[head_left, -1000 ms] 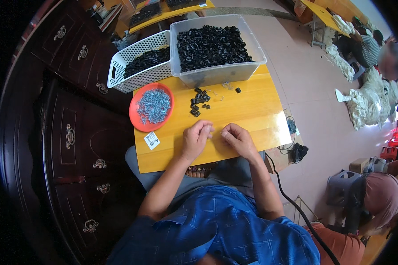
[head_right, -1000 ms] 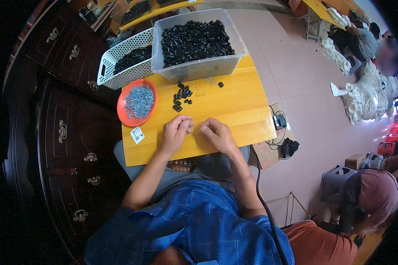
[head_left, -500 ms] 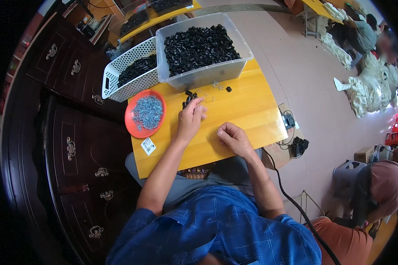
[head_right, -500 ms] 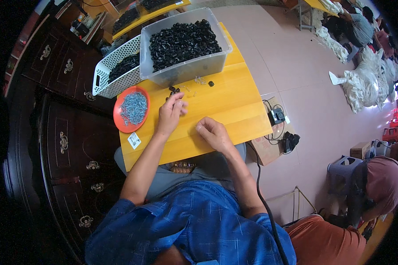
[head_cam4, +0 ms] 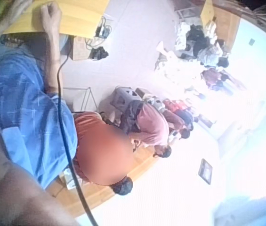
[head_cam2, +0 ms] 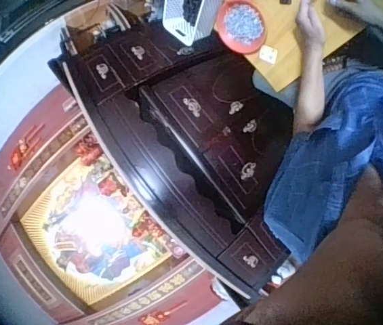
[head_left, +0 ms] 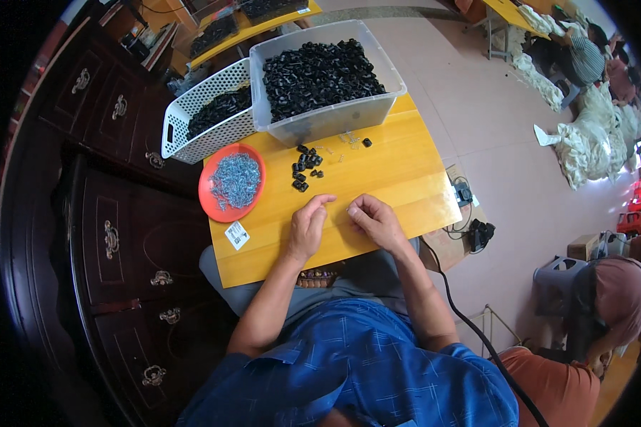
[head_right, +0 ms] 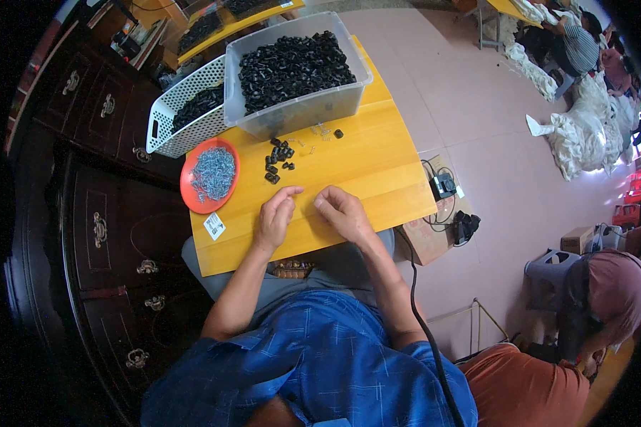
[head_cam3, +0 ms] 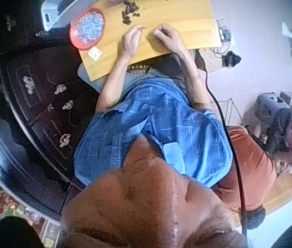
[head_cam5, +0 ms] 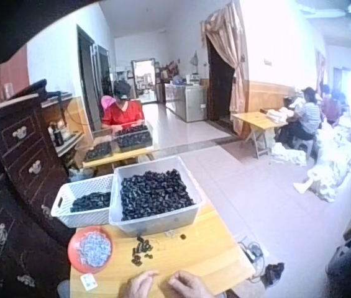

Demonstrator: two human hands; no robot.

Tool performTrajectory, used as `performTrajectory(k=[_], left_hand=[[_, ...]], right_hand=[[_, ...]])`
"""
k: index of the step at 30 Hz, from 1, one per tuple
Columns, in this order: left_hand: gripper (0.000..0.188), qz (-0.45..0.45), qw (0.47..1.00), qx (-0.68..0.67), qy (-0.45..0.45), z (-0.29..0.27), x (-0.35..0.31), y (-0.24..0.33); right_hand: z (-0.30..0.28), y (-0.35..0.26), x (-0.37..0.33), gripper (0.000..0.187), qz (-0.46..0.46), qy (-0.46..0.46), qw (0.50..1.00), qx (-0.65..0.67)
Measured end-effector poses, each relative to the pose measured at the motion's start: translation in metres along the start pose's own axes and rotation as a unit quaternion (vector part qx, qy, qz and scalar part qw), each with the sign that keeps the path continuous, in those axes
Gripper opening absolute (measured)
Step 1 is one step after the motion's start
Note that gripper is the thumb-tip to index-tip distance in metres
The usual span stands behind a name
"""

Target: The person assembles small components by inserting metal springs into plastic caps by hand.

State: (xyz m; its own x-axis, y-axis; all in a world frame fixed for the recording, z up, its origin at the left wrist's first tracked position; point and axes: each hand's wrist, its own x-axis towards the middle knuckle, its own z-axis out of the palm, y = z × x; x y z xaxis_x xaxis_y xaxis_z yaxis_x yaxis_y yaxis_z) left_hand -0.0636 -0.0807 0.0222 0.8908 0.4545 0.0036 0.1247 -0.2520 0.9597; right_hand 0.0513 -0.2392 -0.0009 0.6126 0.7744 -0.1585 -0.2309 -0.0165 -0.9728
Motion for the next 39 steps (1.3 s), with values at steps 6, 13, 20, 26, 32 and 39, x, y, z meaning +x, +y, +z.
performTrajectory(k=[6,13,20,26,32,39], left_hand=[[0.030,0.022,1.000,0.002,0.021,0.001,-0.007,-0.005],[0.022,0.046,0.996,-0.056,0.053,0.008,-0.013,-0.016],[0.022,0.027,0.999,-0.013,0.039,0.004,-0.017,-0.018],[0.025,0.028,0.998,-0.018,0.046,0.002,-0.017,-0.022],[0.017,0.020,0.994,-0.086,0.062,0.005,-0.016,-0.025],[0.014,0.031,0.991,-0.104,0.073,0.005,-0.015,-0.029]], right_hand=[[0.000,0.005,0.002,0.017,-0.005,0.009,1.000,0.012],[-0.013,-0.005,0.024,0.016,-0.028,0.065,0.992,-0.104],[-0.016,-0.013,0.080,0.017,-0.058,0.111,0.991,-0.044],[-0.015,-0.012,0.099,0.028,-0.059,0.117,0.991,-0.027],[-0.013,-0.008,0.058,0.020,-0.052,0.116,0.992,-0.017],[0.010,-0.011,0.003,0.010,-0.048,0.032,0.998,0.015]])
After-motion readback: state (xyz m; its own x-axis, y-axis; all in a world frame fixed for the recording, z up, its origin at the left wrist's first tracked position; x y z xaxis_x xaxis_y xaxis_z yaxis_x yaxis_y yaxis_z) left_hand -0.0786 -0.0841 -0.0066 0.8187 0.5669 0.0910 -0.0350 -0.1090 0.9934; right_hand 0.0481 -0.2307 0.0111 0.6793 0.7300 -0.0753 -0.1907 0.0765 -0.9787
